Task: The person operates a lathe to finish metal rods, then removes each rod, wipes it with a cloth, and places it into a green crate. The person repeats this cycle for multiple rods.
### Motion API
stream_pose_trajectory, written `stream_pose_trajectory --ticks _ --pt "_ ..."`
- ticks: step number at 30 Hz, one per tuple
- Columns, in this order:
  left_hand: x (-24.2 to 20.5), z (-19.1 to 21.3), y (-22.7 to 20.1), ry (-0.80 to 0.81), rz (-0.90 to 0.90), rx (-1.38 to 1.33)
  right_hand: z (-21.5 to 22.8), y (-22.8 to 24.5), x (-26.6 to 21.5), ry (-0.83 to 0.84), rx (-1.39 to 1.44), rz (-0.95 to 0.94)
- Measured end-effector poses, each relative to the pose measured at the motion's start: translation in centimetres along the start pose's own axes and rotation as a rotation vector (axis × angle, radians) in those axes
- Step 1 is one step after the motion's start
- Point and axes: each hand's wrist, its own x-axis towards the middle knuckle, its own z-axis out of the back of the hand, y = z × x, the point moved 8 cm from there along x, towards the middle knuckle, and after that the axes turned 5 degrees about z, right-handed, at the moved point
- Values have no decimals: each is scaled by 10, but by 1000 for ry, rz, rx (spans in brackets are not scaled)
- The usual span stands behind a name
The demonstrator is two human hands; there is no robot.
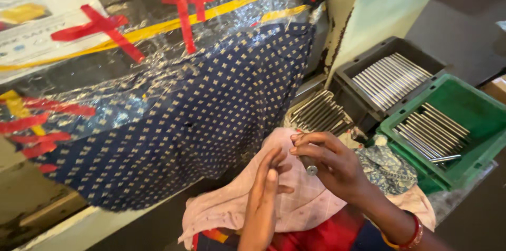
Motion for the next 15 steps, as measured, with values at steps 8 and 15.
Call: stream_pose_trajectory --ticks 8,15 --pt "0 -9 -17 60 -79 -110 -7 11 0 7 -45 26" --pt "0 -5 -1 22 -45 -95 -10 8 -2 -13 -5 -43"
